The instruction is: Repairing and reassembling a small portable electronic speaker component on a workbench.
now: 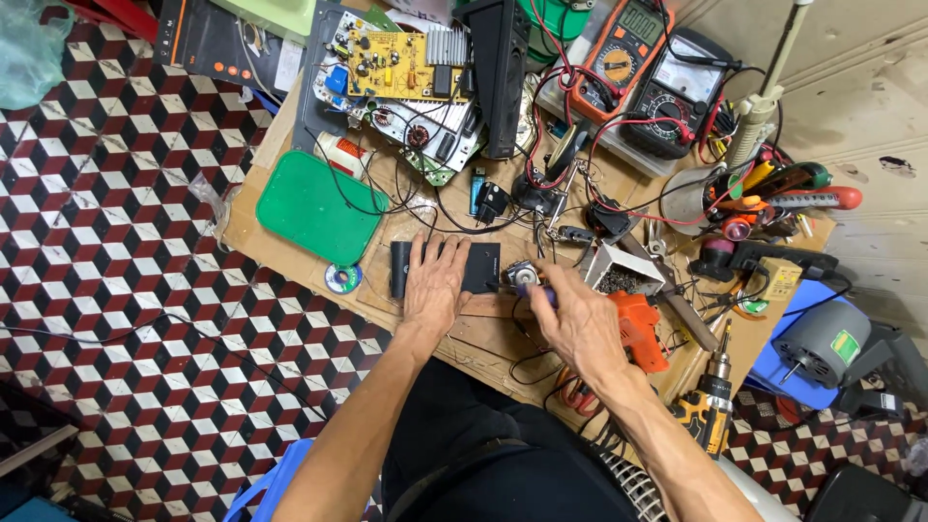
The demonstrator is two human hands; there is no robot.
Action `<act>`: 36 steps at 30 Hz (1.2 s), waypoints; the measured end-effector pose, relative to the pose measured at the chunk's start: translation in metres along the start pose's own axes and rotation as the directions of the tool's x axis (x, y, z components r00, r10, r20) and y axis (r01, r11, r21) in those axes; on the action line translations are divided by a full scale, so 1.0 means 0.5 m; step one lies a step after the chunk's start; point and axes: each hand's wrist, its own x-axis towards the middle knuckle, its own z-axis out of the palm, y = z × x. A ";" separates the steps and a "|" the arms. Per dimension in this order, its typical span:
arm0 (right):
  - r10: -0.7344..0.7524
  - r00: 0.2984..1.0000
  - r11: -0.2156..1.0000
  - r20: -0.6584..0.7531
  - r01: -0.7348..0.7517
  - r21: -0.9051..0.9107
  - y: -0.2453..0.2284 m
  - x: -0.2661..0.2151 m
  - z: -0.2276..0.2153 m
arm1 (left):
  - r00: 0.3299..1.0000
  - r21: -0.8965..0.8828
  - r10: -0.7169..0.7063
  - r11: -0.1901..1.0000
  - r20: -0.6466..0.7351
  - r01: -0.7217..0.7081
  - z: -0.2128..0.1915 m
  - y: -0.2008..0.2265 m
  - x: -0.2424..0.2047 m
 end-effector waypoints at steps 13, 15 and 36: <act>0.091 0.995 0.993 0.046 -0.094 0.068 0.006 -0.029 0.011 | 0.993 0.144 0.033 0.988 0.117 -0.050 0.015 0.010 0.031; -0.250 0.961 0.966 -0.119 0.256 0.034 0.003 -0.038 0.000 | 0.992 0.088 0.034 0.995 0.121 -0.045 0.025 0.007 0.039; 0.436 0.887 0.832 0.156 -0.463 0.307 0.001 -0.098 -0.007 | 0.994 -0.004 0.086 0.996 0.060 -0.086 0.028 -0.008 0.042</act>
